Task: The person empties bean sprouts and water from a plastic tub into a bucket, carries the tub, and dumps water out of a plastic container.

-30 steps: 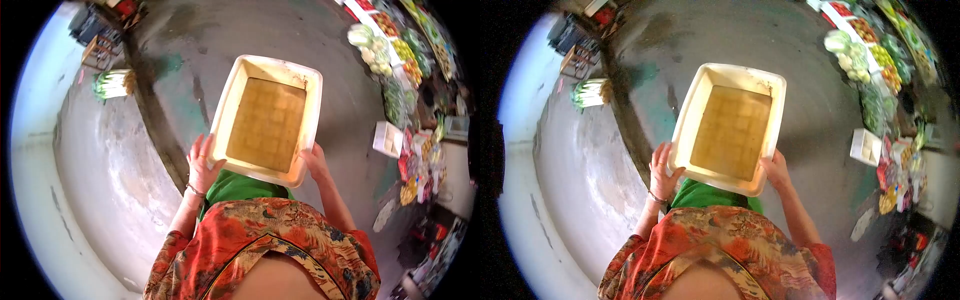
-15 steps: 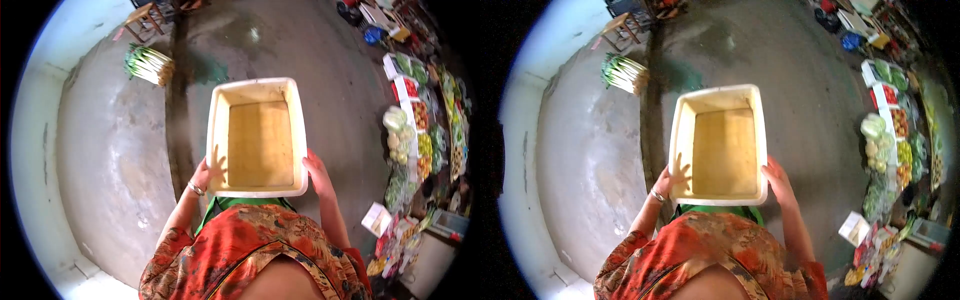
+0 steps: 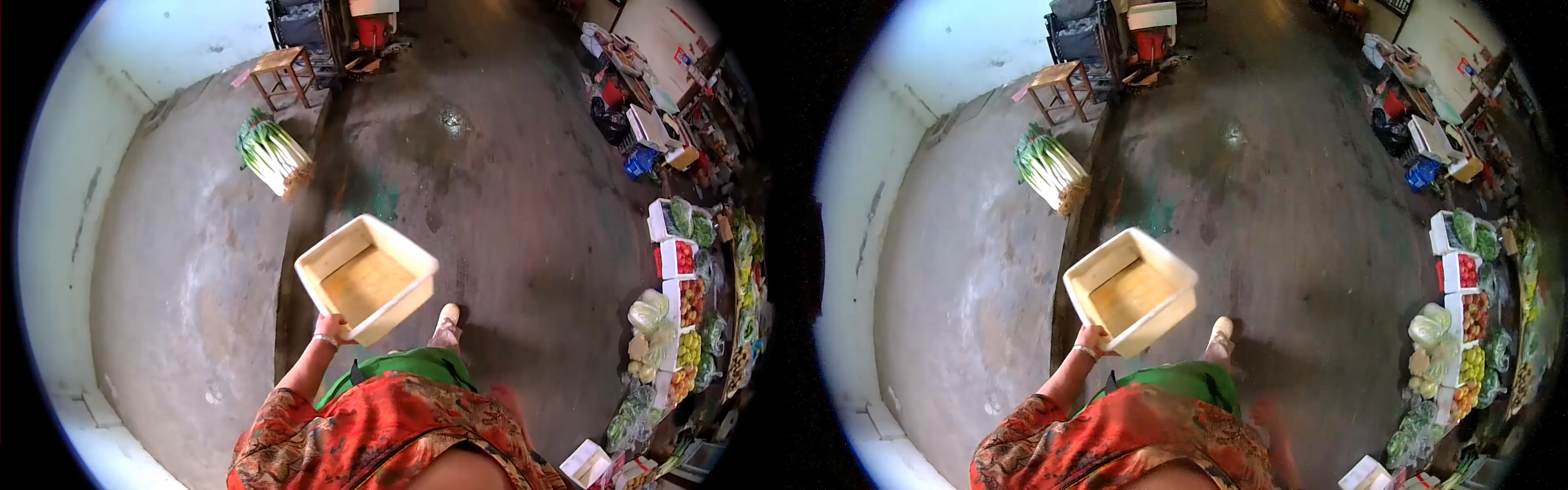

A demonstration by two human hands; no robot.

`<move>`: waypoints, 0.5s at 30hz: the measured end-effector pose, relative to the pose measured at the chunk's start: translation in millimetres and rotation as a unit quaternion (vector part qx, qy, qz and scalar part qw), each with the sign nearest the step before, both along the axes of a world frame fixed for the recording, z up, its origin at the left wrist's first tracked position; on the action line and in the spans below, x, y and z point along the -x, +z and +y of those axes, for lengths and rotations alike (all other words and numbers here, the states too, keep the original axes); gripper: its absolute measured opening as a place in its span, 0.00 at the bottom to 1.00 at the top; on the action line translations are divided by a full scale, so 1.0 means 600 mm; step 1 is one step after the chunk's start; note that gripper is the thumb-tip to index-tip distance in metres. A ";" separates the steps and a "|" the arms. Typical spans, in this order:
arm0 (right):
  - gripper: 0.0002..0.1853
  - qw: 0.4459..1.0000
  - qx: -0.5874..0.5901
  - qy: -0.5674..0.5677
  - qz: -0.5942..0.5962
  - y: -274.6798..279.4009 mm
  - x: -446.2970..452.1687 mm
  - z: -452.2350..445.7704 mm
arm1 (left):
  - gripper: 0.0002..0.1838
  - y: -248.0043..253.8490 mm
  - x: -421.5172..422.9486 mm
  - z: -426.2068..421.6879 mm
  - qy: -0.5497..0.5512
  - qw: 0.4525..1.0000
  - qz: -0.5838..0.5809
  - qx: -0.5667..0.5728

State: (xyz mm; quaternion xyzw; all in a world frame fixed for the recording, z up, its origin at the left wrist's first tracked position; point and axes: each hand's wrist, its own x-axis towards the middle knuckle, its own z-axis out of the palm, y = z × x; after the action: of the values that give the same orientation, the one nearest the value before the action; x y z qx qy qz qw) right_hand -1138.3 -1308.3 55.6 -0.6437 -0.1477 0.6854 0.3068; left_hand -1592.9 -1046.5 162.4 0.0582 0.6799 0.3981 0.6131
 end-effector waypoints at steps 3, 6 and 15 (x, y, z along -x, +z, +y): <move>0.15 0.976 -0.140 -0.100 0.133 -0.146 -0.105 -0.074 | 0.24 -0.136 0.086 0.015 0.036 0.996 -0.056 0.059; 0.12 0.990 0.091 -0.112 -0.001 -0.087 -0.216 -0.020 | 0.21 -0.173 0.132 -0.005 0.092 0.972 0.060 0.206; 0.05 0.974 -0.065 -0.153 -0.154 0.052 -0.330 0.502 | 0.19 -0.126 0.123 -0.035 0.143 0.944 0.147 0.257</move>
State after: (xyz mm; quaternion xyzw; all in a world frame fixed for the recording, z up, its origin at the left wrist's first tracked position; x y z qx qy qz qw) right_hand -940.3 -1007.2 86.6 -0.7348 -0.1372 0.5121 0.4231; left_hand -1666.9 -1067.8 86.8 -0.1419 0.8427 0.2801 0.4372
